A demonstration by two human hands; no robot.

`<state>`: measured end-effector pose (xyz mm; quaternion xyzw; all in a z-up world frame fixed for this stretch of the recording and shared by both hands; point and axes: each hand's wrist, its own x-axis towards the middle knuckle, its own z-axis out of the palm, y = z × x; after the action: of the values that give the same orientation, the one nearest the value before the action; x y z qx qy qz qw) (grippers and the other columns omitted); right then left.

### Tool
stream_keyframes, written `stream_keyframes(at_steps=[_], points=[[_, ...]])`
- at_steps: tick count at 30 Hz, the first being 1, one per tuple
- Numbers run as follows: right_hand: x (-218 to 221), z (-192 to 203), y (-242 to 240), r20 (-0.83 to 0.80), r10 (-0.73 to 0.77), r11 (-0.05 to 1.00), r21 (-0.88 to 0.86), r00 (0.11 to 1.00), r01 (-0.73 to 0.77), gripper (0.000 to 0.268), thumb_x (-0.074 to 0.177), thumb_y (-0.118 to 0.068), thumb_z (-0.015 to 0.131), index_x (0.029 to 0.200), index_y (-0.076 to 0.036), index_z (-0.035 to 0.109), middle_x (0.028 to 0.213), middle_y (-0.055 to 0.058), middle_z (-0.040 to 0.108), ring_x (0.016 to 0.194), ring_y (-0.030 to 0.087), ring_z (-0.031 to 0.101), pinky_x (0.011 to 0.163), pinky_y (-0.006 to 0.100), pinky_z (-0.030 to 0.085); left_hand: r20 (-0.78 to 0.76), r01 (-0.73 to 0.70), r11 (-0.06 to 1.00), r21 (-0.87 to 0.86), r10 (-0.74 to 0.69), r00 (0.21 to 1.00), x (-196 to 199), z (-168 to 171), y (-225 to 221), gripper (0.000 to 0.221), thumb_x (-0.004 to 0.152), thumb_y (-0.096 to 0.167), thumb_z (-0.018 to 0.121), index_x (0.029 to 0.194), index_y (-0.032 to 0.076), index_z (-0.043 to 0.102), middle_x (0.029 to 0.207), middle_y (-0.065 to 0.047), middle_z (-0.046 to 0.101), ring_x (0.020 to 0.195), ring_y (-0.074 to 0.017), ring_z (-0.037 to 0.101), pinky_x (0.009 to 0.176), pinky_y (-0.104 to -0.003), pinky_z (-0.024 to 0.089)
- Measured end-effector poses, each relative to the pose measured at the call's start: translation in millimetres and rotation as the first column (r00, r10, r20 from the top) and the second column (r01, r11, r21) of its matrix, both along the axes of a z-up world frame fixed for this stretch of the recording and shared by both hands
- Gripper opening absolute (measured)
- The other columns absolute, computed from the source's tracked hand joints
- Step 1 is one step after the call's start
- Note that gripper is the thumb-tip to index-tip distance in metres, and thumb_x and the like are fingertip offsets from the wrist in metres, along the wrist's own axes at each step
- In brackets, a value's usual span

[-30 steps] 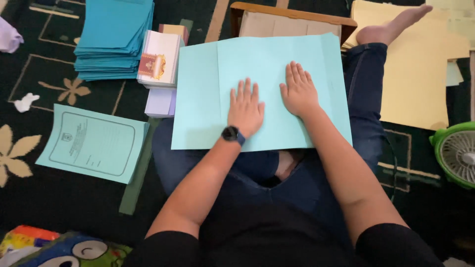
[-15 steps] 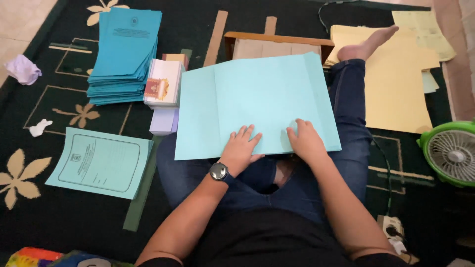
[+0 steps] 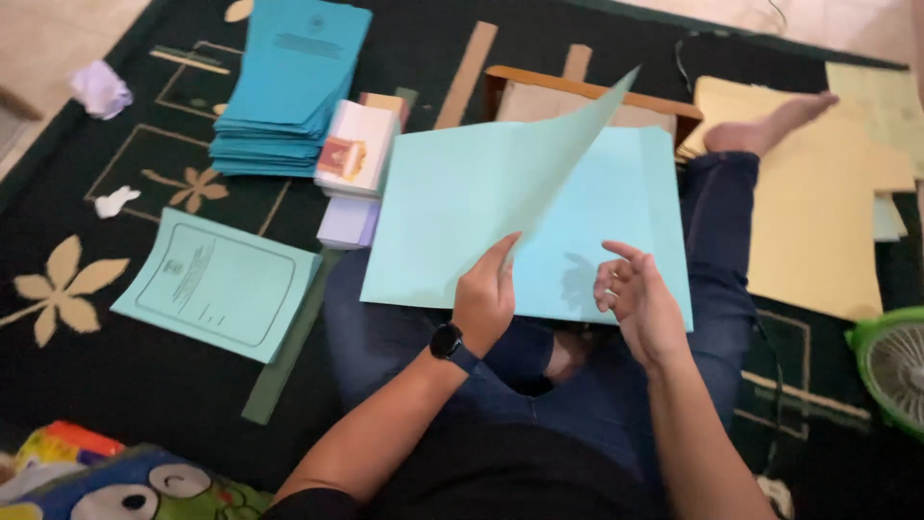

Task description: The person sits on the floor and repeatedly folds light blue paper sheets in half by hand. They smooth the creases with their hands and place the folded sheets onto a stack on the floor to their left.

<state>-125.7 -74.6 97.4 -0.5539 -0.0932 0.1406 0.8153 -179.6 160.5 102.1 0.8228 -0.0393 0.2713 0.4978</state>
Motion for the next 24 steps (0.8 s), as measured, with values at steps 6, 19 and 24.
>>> stream_keyframes(at_steps=[6, 19, 24], points=[[-51, 11, 82, -0.33, 0.09, 0.996, 0.049, 0.94, -0.078, 0.023, 0.107, -0.028, 0.055, 0.122, -0.011, 0.054, 0.102, 0.009, 0.067, 0.088, 0.029, 0.072, 0.058, 0.022, 0.051, -0.076, -0.122, 0.807, -0.578, 0.096, 0.993, -23, 38, -12, 0.038, 0.113, 0.024, 0.045, 0.123, -0.01, 0.06, 0.115, -0.028, 0.07, 0.113, -0.0243, 0.063, 0.096, -0.046, 0.052], [5, -59, 41, -0.283, -0.239, 0.833, -0.552, 0.929, 0.046, 0.075, 0.094, -0.013, 0.061, 0.162, -0.007, 0.029, 0.094, 0.005, 0.051, 0.067, 0.008, 0.051, 0.043, 0.022, 0.04, -0.319, -0.317, 0.699, -0.642, 0.132, 0.939, -58, -59, 130, 0.051, 0.097, 0.021, 0.062, 0.145, 0.013, 0.046, 0.109, -0.009, 0.067, 0.073, -0.0135, 0.07, 0.061, -0.03, 0.065], [52, -55, 30, 0.053, -0.206, 0.722, -0.666, 0.977, 0.188, 0.067, 0.106, -0.019, 0.059, 0.166, -0.01, 0.031, 0.089, -0.005, 0.05, 0.081, 0.001, 0.052, 0.072, 0.024, 0.05, 0.02, -0.81, 0.579, 0.093, 0.812, 0.583, -105, -166, 286, 0.014, 0.099, 0.008, 0.052, 0.106, 0.005, 0.064, 0.1, -0.014, 0.064, 0.097, -0.0351, 0.061, 0.092, -0.044, 0.046]])
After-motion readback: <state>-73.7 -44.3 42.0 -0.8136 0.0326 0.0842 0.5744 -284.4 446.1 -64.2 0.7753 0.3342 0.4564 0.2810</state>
